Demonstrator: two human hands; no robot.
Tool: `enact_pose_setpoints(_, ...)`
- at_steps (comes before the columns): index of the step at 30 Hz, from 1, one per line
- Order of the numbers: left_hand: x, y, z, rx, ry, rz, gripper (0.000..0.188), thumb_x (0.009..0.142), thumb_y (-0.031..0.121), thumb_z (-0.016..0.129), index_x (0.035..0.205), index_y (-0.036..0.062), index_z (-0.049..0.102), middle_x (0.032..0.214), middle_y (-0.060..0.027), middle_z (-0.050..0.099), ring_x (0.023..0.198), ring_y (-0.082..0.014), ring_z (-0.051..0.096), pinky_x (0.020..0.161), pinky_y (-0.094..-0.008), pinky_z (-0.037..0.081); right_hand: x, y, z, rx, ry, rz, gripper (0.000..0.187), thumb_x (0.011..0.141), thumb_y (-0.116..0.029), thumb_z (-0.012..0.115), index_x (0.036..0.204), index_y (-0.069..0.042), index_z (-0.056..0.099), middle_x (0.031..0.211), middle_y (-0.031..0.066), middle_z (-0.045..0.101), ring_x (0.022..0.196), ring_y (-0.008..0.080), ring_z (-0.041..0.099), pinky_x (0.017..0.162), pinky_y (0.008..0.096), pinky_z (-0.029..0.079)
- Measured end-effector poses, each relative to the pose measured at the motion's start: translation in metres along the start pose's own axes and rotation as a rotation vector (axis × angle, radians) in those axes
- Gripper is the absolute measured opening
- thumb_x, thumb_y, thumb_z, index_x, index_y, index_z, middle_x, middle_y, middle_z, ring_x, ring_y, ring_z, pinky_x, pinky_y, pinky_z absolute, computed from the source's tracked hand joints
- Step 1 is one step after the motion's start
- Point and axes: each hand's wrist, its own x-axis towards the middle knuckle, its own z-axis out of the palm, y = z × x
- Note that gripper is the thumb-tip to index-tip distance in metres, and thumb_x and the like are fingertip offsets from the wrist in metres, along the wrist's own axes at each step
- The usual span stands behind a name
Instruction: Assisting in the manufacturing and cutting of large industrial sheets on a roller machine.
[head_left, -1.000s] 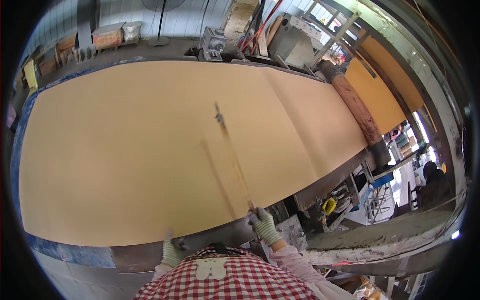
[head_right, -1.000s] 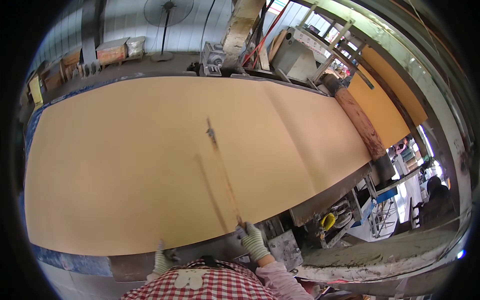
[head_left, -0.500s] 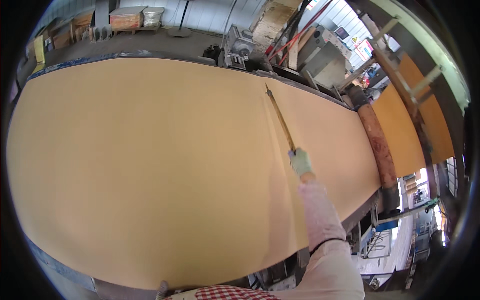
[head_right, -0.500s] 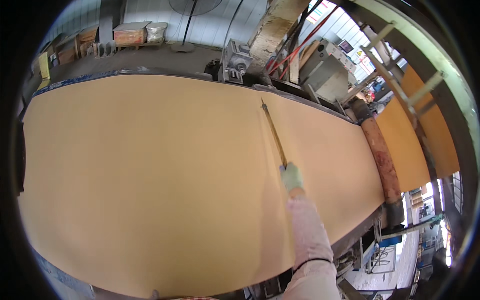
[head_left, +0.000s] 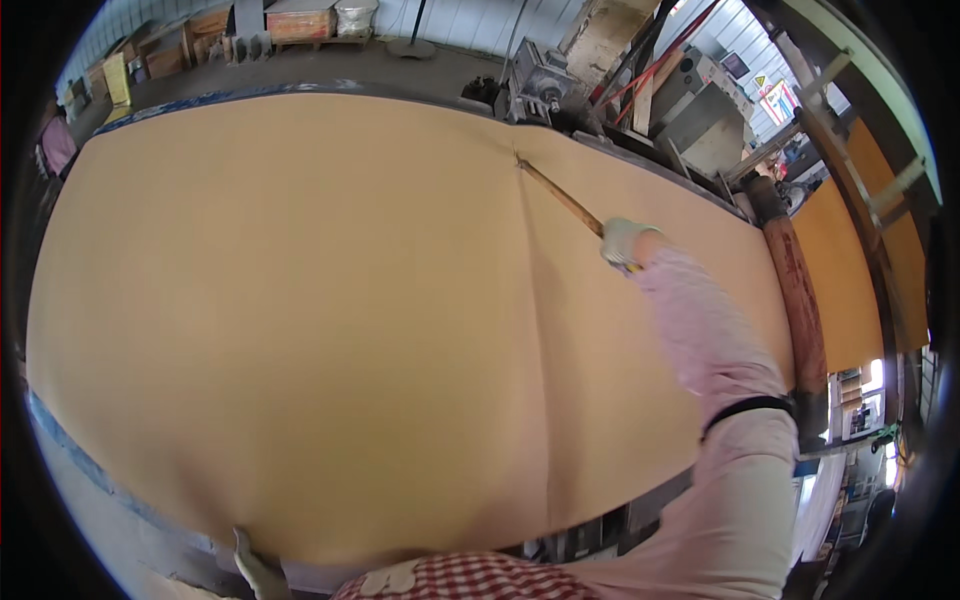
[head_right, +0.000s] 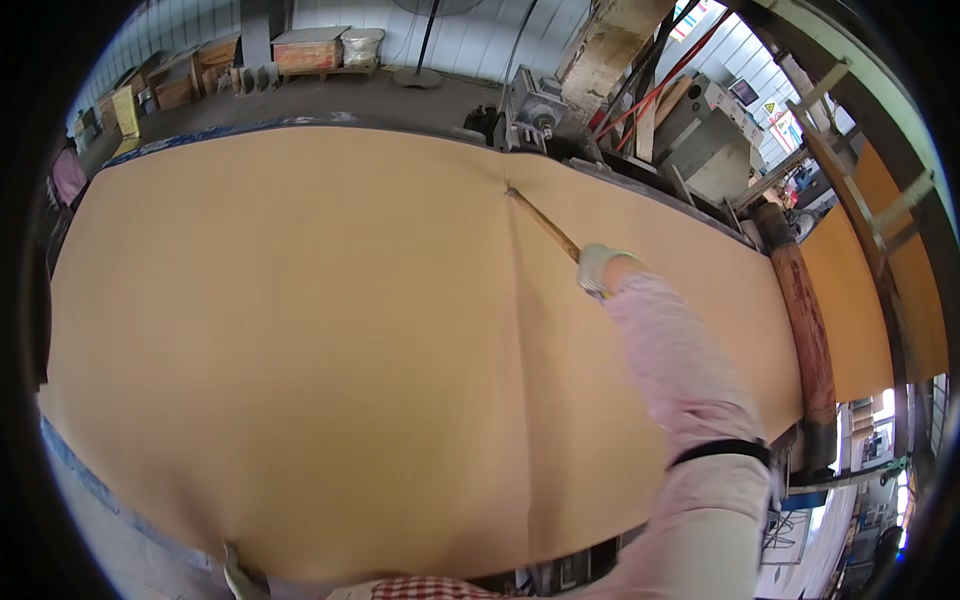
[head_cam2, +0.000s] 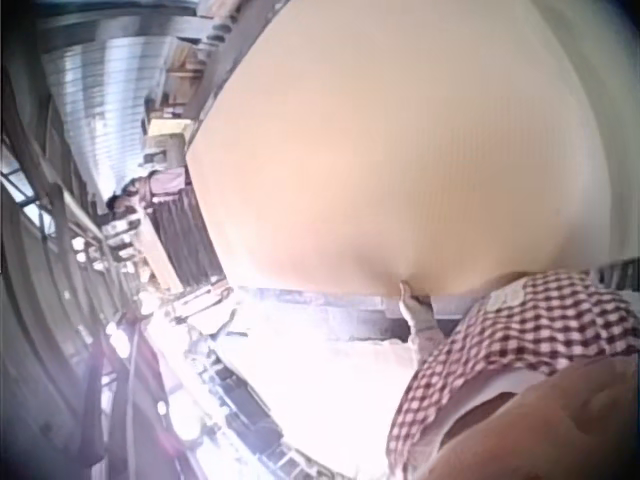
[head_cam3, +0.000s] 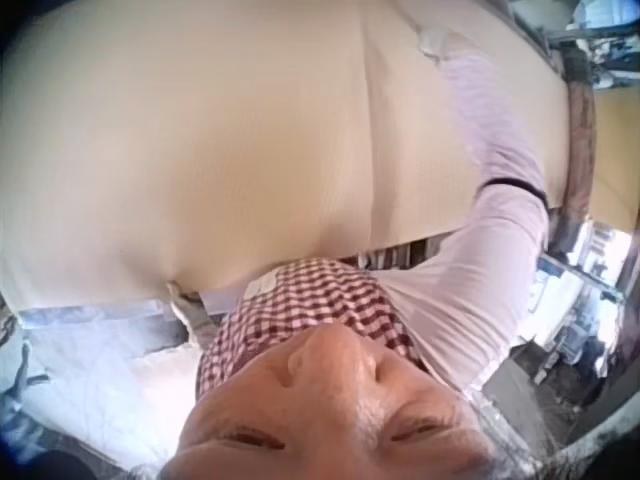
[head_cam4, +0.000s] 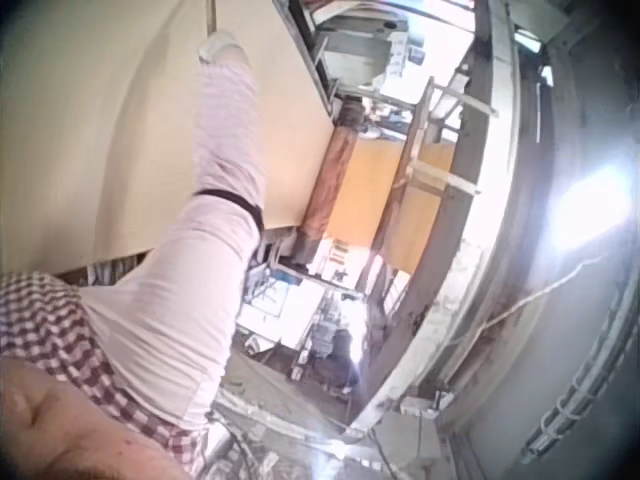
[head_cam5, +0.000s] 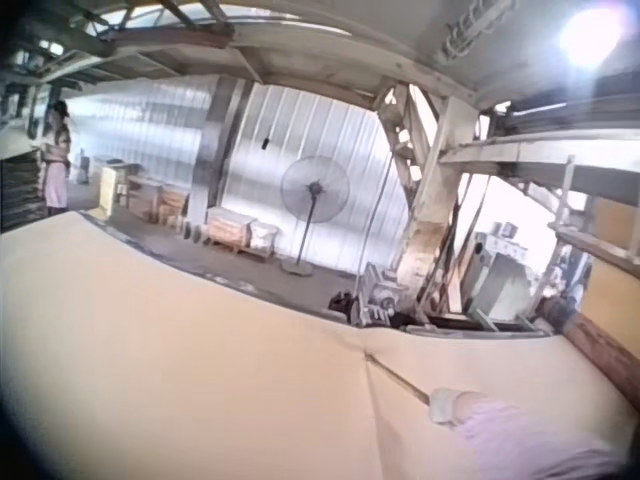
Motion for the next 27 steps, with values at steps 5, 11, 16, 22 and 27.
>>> enact_pose_setpoints(5,0.065,0.035,-0.030,-0.003,-0.183,0.074,0.041,0.083,0.038,0.059,0.109,0.0067,0.055,0.090,0.0007,0.059,0.075,-0.0099,0.054,0.063,-0.0251,0.044,-0.232,-0.027,0.046,0.370,-0.269,0.191,0.009,0.074,-0.004,0.048,0.074,0.002,0.055,0.055,0.0087,0.055,0.045,0.0175,0.055,0.041,0.0325,0.044)
enact_pose_setpoints(11,0.190,0.067,-0.103,-0.154,-0.320,0.207,0.023,0.083,0.034,0.060,0.082,0.0107,0.059,0.066,0.0036,0.057,0.049,-0.0082,0.046,0.043,-0.0218,0.036,-0.481,-0.103,0.146,0.093,-0.382,-0.038,0.020,0.078,-0.009,0.052,0.093,0.003,0.057,0.063,0.0155,0.059,0.058,0.0238,0.060,0.053,0.0374,0.046)
enact_pose_setpoints(16,0.234,0.098,-0.090,-0.142,0.019,0.190,0.024,0.082,0.033,0.062,0.073,0.0129,0.054,0.052,0.0050,0.044,0.040,-0.0089,0.038,0.038,-0.0237,0.032,-0.623,-0.171,0.190,0.523,-0.554,0.144,0.023,0.077,-0.013,0.058,0.095,0.001,0.058,0.065,0.0135,0.060,0.056,0.0205,0.059,0.053,0.0346,0.046)
enact_pose_setpoints(22,0.303,0.136,-0.178,-0.153,0.334,0.344,0.029,0.083,0.036,0.060,0.084,0.0067,0.058,0.066,-0.0020,0.055,0.046,-0.0118,0.044,0.038,-0.0260,0.035,-0.674,-0.155,0.219,0.781,-0.477,0.040,0.023,0.076,-0.014,0.060,0.094,0.000,0.059,0.064,0.0114,0.060,0.056,0.0176,0.059,0.053,0.0324,0.046)
enact_pose_setpoints(27,0.062,-0.019,-0.069,0.198,-0.365,0.173,0.061,0.086,0.050,0.047,0.114,-0.0038,0.046,0.103,-0.0134,0.053,0.091,-0.0202,0.051,0.078,-0.0327,0.043,-0.647,-0.134,0.206,0.945,-0.088,0.241,0.008,0.074,-0.007,0.059,0.079,-0.001,0.057,0.055,0.0075,0.051,0.051,0.0115,0.051,0.046,0.0298,0.040)
